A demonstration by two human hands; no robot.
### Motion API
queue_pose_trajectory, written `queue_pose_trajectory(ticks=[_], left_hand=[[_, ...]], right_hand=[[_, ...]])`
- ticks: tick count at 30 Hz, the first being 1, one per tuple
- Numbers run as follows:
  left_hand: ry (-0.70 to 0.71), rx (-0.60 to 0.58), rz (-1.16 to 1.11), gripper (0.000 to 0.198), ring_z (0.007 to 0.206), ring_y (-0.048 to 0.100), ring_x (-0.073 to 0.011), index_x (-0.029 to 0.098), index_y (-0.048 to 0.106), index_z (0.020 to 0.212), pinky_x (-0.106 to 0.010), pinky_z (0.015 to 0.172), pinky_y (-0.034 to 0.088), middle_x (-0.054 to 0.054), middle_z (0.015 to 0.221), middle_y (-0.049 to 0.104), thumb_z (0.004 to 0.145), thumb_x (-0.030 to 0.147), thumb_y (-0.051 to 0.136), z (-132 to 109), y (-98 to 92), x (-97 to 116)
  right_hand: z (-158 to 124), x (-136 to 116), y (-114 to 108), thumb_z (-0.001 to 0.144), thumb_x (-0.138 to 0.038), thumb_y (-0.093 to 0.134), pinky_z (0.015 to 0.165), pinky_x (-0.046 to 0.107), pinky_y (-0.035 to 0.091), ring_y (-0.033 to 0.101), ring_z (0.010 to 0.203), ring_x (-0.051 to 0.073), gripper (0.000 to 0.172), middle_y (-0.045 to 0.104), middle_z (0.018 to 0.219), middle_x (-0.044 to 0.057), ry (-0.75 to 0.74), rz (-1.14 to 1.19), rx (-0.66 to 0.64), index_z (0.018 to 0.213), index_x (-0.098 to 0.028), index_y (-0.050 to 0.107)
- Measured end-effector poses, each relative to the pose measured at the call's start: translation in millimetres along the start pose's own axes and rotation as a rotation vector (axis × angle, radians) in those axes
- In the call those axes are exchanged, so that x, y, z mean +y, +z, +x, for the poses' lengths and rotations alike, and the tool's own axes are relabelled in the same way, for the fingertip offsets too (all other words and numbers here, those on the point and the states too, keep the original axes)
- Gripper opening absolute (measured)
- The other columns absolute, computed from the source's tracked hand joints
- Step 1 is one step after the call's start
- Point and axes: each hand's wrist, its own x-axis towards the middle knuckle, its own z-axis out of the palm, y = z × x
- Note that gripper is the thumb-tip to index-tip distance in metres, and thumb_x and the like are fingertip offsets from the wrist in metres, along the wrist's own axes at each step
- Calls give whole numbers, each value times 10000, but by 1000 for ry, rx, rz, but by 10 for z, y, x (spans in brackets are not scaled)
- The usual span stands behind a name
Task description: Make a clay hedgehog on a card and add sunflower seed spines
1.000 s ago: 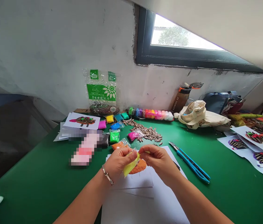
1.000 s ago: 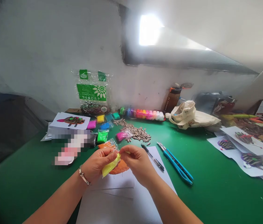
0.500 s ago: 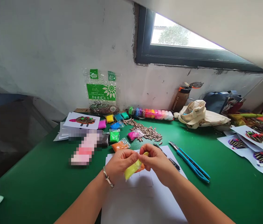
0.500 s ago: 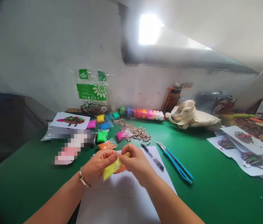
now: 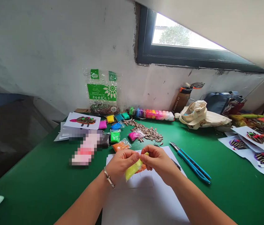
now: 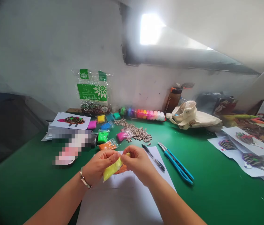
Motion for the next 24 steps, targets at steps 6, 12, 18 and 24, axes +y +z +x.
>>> queue_pose_trajectory(ticks=[6,12,18,24], left_hand=[[3,-5,26,446,573,544,-120,99,664,701,-234,552,424,-28,623,607,643,528,771,-6,31,17],[-7,3,-21,459,551,555,-126,106,662,759,-232,517,422,-33,635,622,652,543,758,9,-19,-12],[11,5,44,446,536,520,-105,105,652,666,-215,508,379,-18,594,604,634,534,773,-5,18,-3],[12,-7,57,463,567,542,-124,100,661,694,-229,530,397,-33,624,616,644,551,758,8,10,-6]], right_hand=[[4,-8,-28,690,-413,736,461,212,306,430,467,75,307,494,535,-55,54,8,-30,698,-181,536],[-2,-22,-109,737,-432,708,489,211,332,459,490,68,298,578,633,-13,51,192,-142,753,-161,584],[14,11,-12,699,-435,730,453,208,301,436,441,73,328,510,503,-57,47,9,-54,694,-186,516],[22,20,-38,691,-419,744,452,199,290,428,446,64,332,513,526,-56,82,103,-97,698,-181,513]])
